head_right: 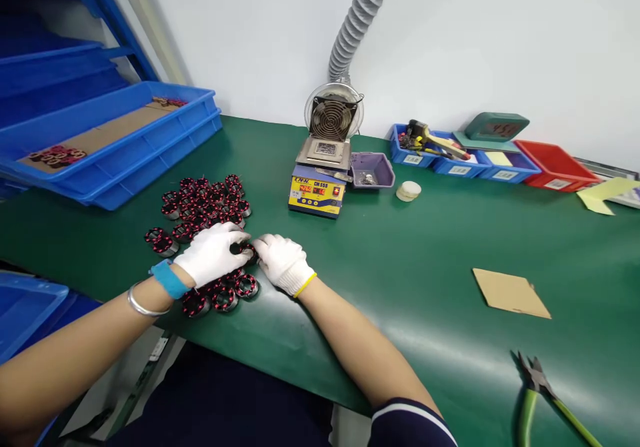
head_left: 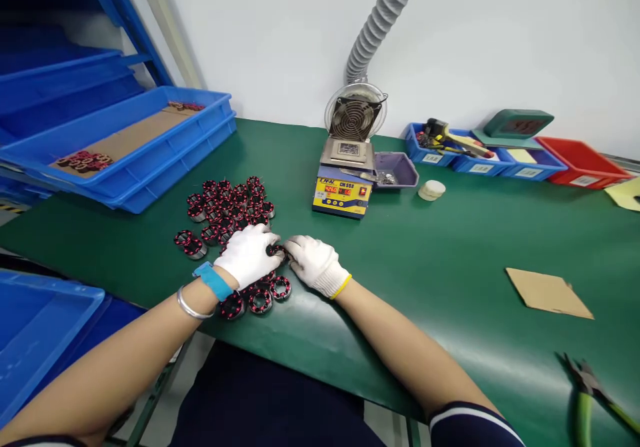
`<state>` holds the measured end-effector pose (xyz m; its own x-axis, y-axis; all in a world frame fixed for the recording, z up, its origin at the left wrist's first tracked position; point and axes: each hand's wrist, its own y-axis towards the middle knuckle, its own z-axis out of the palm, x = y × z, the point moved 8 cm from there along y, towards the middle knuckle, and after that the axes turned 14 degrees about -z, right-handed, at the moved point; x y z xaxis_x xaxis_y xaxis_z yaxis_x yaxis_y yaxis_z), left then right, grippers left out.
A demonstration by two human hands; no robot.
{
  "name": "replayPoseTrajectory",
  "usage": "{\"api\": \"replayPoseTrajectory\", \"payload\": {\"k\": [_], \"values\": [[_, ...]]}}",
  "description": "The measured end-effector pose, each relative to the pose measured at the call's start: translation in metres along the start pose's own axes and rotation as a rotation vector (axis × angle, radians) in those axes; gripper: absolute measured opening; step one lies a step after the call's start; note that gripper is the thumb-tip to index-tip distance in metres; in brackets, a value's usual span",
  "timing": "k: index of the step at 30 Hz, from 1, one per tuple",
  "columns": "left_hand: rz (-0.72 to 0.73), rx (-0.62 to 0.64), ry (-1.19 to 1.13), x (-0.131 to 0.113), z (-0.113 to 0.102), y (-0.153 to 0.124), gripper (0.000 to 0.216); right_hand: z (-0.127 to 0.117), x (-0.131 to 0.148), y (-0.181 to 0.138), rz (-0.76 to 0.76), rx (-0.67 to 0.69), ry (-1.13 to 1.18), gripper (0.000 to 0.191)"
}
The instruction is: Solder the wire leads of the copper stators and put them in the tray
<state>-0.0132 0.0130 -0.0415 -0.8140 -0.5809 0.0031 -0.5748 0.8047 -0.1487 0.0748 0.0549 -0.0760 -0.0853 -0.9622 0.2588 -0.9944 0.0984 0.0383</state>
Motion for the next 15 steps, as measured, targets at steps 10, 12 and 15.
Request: {"api": "replayPoseTrajectory", "payload": {"k": [10, 12, 15], "values": [[-0.004, 0.057, -0.019, -0.001, 0.004, 0.001, 0.034, -0.011, -0.04, -0.02, 0.202, -0.03, -0.04, 0.039], [-0.008, 0.051, -0.017, -0.001, 0.004, 0.001, 0.033, -0.013, -0.027, -0.012, 0.091, -0.086, -0.027, 0.041], [-0.006, 0.041, -0.003, -0.003, 0.002, 0.0, 0.032, -0.009, -0.008, -0.001, -0.056, -0.044, -0.044, 0.037]]}}
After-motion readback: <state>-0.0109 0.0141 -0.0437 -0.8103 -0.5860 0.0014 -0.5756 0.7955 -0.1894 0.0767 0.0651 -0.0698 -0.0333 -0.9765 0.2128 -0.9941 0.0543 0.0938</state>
